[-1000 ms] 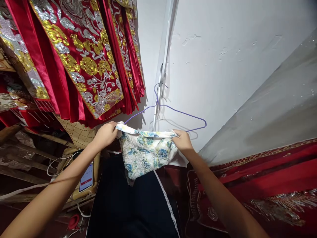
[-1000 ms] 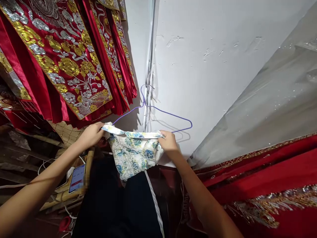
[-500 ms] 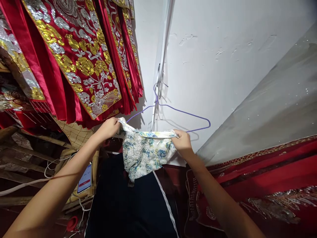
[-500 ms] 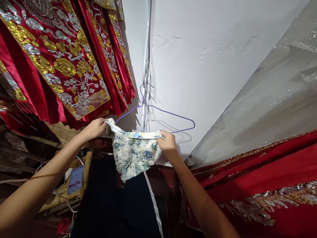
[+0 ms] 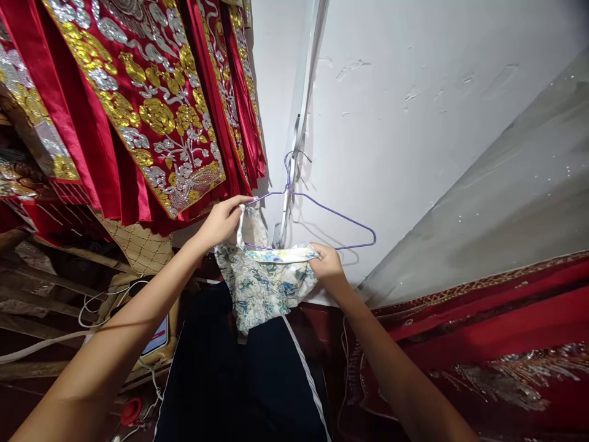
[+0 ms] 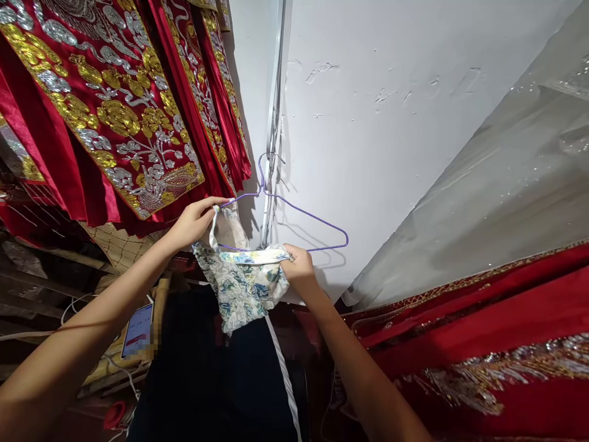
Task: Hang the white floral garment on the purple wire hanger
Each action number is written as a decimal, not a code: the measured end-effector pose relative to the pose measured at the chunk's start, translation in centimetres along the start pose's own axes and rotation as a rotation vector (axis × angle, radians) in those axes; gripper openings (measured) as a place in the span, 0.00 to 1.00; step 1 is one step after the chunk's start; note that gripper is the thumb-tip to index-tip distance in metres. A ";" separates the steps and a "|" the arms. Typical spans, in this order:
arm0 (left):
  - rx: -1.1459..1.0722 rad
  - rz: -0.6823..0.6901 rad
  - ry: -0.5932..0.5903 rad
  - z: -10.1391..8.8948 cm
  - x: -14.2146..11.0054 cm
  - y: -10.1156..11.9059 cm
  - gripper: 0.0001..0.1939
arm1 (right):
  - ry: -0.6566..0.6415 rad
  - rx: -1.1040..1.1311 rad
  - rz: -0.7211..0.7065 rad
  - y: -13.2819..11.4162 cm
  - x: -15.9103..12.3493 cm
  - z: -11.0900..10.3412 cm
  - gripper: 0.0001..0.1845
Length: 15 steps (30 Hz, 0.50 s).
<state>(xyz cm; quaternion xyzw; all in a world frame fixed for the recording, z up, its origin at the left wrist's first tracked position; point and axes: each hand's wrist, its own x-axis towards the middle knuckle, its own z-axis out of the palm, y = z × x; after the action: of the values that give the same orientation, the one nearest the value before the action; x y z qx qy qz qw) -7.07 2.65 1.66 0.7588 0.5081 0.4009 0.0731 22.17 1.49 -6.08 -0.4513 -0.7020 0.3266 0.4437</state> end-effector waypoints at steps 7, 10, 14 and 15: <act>0.096 0.032 0.042 0.1 1.0 -0.5 0.20 | 0.052 -0.130 0.024 -1.3 -1.5 -3.6 0.40; 0.146 0.061 0.003 -0.3 1.1 -0.4 0.20 | 0.329 -0.189 -0.019 -0.6 -0.9 -7.0 0.48; 0.142 0.070 -0.043 -0.7 1.1 0.1 0.19 | 0.156 -0.206 0.002 -0.5 1.2 -11.2 0.30; 0.145 0.068 -0.040 -0.8 1.1 0.1 0.19 | 0.050 -0.167 0.018 -0.9 1.7 -11.9 0.25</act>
<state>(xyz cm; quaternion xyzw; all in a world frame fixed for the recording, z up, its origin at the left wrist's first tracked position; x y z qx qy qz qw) -7.39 3.29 2.86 0.7869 0.5081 0.3499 0.0143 32.48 3.45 -0.05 -0.5010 -0.7114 0.2592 0.4191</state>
